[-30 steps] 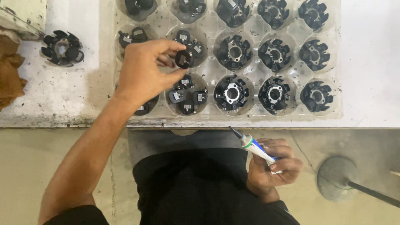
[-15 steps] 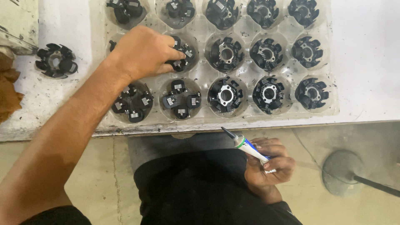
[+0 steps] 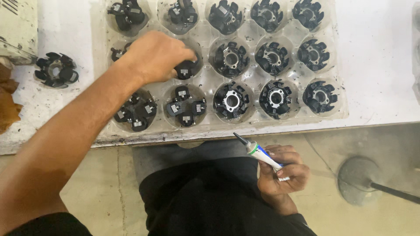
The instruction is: The person holds a tube of adhesive in one hand and picks up small black mechanical components one at a time, squeezing adhesive onto each part, then places the treated parts into the cavities of a clear plastic tray. The person repeats this cycle across the tray of parts.
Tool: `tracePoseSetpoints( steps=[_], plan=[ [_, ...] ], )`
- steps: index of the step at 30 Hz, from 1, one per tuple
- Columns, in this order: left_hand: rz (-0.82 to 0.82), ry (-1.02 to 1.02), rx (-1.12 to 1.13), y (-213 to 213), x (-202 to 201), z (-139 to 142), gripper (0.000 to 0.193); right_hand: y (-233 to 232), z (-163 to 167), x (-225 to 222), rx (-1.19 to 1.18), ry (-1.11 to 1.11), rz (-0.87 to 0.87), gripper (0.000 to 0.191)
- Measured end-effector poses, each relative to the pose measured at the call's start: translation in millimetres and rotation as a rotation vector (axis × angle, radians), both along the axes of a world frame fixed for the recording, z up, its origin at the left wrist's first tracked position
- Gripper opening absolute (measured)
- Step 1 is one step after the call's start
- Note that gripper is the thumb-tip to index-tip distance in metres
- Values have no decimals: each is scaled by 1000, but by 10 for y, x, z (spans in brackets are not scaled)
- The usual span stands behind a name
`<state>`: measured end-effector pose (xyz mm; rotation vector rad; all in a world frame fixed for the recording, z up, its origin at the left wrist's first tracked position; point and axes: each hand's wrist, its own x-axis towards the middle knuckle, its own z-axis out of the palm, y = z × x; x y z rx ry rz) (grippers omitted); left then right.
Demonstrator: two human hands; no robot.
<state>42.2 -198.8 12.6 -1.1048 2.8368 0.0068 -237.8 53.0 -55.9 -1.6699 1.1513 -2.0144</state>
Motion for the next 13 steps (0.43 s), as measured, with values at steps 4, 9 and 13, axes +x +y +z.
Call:
tracePoseSetpoints(
  steps=[4,9,13],
  plan=[
    [269,213,-40,130,97,54,60,17,-14,-7,15,-23,2,41],
    [486,424,-26,201,107,11,65,-4,-18,-5,8,-9,45,38],
    [504,408,-62,196,53,-134,67,-12,-71,7,-22,-27,50,36]
  ],
)
